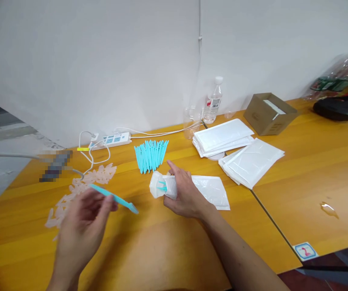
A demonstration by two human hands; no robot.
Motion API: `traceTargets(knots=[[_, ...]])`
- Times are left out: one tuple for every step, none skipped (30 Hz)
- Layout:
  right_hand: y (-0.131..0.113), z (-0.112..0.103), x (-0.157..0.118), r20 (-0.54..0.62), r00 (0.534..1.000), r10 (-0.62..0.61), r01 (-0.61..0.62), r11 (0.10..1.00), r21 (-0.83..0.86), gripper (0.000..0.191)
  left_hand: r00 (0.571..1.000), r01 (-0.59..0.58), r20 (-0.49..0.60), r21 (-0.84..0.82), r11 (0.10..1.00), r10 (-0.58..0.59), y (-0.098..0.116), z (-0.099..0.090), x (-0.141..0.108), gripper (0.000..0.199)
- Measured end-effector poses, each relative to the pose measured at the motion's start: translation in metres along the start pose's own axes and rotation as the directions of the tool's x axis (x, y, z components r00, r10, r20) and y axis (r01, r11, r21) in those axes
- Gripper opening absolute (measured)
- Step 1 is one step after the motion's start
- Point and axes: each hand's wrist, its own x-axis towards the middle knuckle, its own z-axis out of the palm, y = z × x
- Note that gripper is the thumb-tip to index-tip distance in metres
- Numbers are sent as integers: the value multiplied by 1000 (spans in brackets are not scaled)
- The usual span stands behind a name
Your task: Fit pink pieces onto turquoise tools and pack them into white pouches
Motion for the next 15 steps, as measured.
traceTargets(knots=[[-2,0,0,3,1000,-1,1,1000,10,93,984,23,-174,-120,992,-44,7,-1,1,39],[-3,1,0,5,1000,-1,1,1000,24,93,953,14,-295,-202,979,-75,13,2,1,52],[-5,2,0,6,1000,-2,2,999,42,94,927,-5,-364,-249,968,-89,18,8,1,60],[-6,3,0,7,1000,-2,2,998,64,95,919,-15,-383,-269,963,-93,21,17,1,64],[-7,4,0,6,1000,-2,1,996,89,96,925,-16,-369,-264,964,-85,22,26,1,62],[-7,5,0,4,1000,1,-1,993,117,96,944,-21,-325,-233,972,-57,21,35,0,54],[-8,6,0,0,1000,4,-4,989,148,97,968,-40,-250,-179,983,-6,20,43,0,45],[-9,7,0,-5,1000,8,-7,984,180,97,986,-80,-155,-109,991,63,19,48,-1,35],[-11,7,0,-13,1000,11,-8,977,213,97,990,-129,-58,-38,991,127,19,50,-3,30],[-14,5,1,-23,1000,13,-7,969,248,96,984,-176,21,17,984,175,21,50,-4,30],[-18,3,2,-34,999,10,0,958,288,95,977,-206,72,43,978,202,24,46,-5,36],[-24,-1,3,-48,999,3,13,944,331,93,974,-210,91,36,977,206,28,41,-6,45],[-32,-7,5,-68,998,-6,32,927,374,91,978,-194,85,3,981,193,33,35,-7,54],[-41,-13,8,-91,996,-14,51,908,416,90,981,-175,79,-46,983,178,39,29,-7,62],[-50,-21,11,-115,993,-20,70,890,451,88,981,-164,87,-95,982,172,43,24,-8,68]])
